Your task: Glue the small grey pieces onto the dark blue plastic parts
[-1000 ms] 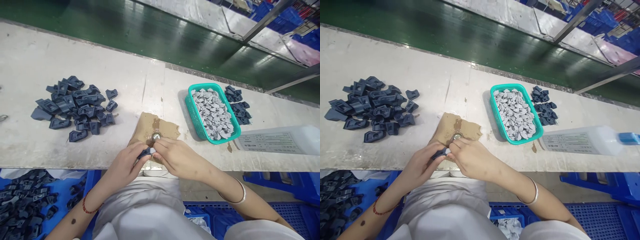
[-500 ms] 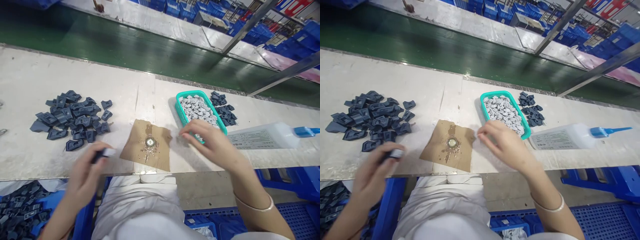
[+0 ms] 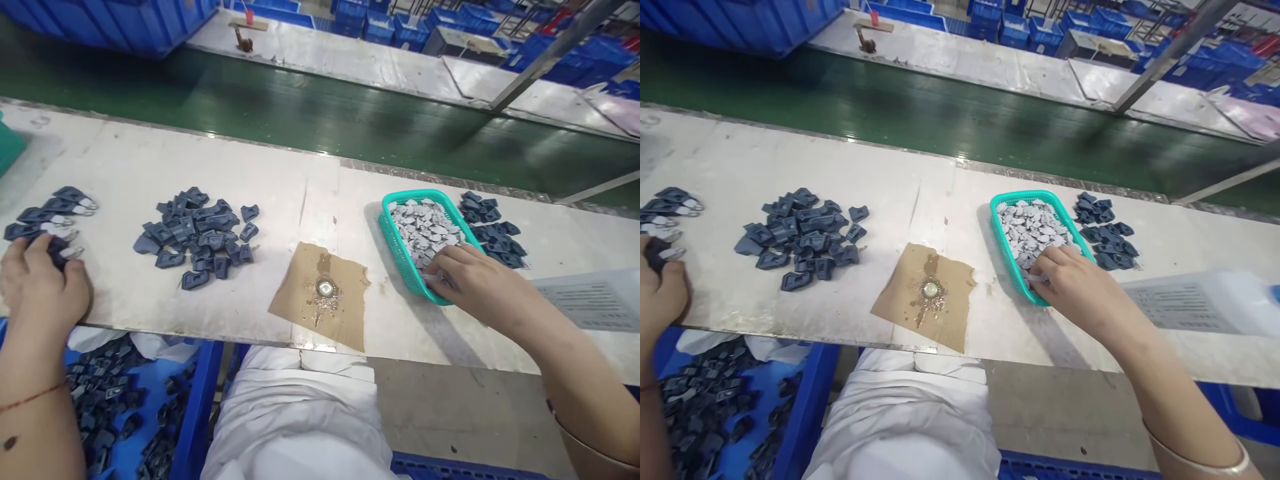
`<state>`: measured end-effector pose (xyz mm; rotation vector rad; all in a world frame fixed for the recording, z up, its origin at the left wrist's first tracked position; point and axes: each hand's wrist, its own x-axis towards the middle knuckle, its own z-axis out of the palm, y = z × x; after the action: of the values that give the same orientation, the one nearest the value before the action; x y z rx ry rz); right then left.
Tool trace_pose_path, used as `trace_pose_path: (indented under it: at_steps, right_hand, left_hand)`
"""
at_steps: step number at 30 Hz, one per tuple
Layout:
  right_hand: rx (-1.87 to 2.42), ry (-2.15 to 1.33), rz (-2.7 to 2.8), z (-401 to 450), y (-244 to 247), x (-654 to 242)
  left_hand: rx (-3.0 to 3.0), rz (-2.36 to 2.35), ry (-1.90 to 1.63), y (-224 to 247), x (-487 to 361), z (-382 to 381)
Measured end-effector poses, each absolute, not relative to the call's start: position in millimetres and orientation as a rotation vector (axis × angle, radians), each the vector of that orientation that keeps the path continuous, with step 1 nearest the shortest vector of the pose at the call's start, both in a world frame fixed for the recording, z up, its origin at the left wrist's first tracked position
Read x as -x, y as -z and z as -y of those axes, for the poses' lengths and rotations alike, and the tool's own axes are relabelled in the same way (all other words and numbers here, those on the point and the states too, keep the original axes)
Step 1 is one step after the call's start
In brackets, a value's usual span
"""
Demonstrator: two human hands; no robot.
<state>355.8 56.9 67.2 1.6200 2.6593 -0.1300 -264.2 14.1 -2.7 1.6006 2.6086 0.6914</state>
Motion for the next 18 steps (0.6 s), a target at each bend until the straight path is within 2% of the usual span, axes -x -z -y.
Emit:
trace_pose_path:
  at_steps: [2, 5, 9, 11, 13, 15, 18]
  right_hand:
    - [-1.788, 0.33, -2.623, -57, -73, -354]
    - [-2.084, 0.725, -2.572, -51, -80, -345]
    - [-2.402, 1.042, -2.596, -37, -78, -321]
    - [-2.439, 1.323, -2.598, -33, -72, -307]
    - [-2.395, 1.757, -2.544, -31, -66, -292]
    - [-2.315, 2.175, -2.395, -32, -58, -276]
    - [-2.212, 2.519, -2.19, -34, -46, -255]
  left_hand:
    - [-1.473, -2.711, -0.675, -1, 264, -21]
    - [-1.596, -2.663, -0.872, -11, 246, -22]
    - [-2.121, -2.244, -0.921, -25, 197, -8]
    - [-2.205, -1.986, -0.784, -27, 173, -1]
    - [-2.202, -1.84, -0.649, -24, 156, 3]
    - [-2.162, -1.833, -0.628, -19, 145, 5]
    - [-2.07, -1.954, -0.695, -14, 138, 5]
